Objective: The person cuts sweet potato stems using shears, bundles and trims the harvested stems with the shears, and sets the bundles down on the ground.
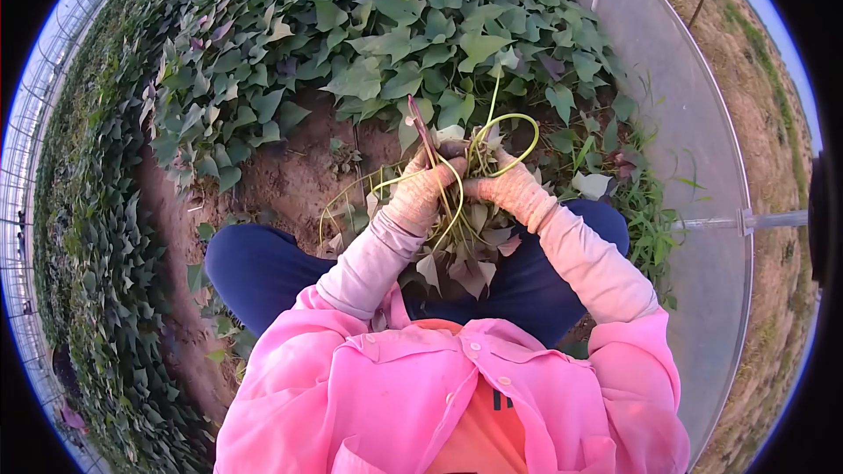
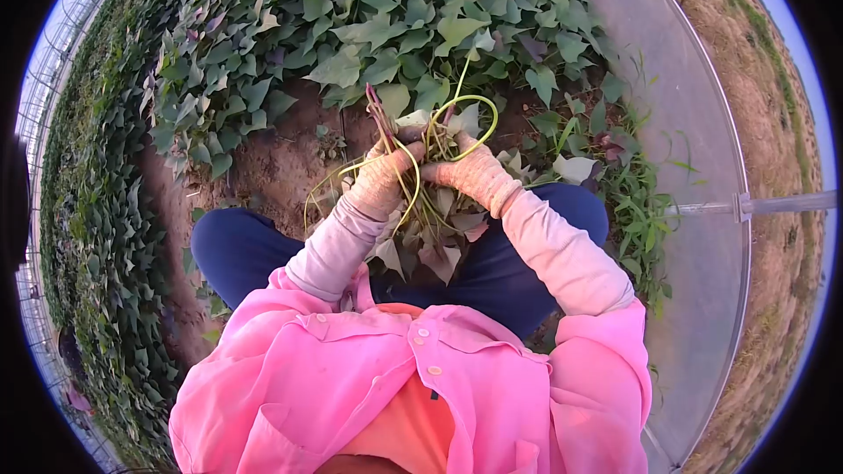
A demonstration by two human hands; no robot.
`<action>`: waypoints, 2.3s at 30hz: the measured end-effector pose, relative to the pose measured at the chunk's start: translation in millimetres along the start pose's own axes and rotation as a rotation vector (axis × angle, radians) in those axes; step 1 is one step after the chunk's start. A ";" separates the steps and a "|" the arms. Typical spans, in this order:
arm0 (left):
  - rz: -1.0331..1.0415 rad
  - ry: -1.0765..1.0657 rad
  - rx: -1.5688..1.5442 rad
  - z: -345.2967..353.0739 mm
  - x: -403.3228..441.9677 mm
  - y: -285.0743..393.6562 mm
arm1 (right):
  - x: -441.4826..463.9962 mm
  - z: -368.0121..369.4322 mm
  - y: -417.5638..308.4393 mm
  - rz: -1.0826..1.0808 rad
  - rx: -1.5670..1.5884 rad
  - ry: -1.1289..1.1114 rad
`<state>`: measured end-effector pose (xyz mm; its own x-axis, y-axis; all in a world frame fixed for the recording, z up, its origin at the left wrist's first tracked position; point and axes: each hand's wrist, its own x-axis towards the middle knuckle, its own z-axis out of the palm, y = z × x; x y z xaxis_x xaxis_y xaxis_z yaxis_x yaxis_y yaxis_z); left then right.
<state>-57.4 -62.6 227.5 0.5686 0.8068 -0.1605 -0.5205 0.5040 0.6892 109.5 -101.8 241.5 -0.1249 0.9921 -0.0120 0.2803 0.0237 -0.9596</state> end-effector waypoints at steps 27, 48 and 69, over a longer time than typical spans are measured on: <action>-0.517 -0.602 0.601 -48.9 52.9 18.7 | -36.3 -32.9 -20.2 0.412 0.215 0.762; -0.803 -0.284 1.787 -159.4 133.1 -95.3 | -53.9 -81.9 -23.9 0.395 0.005 0.910; -0.844 0.293 -1.052 -212.8 79.1 -68.7 | -79.1 -71.0 -42.4 0.417 0.347 0.804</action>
<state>-112.2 32.2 17.1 0.8644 0.1118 -0.4902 -0.3944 0.7555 -0.5231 175.1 -172.5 303.0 0.6447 0.7039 -0.2980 -0.1578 -0.2589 -0.9529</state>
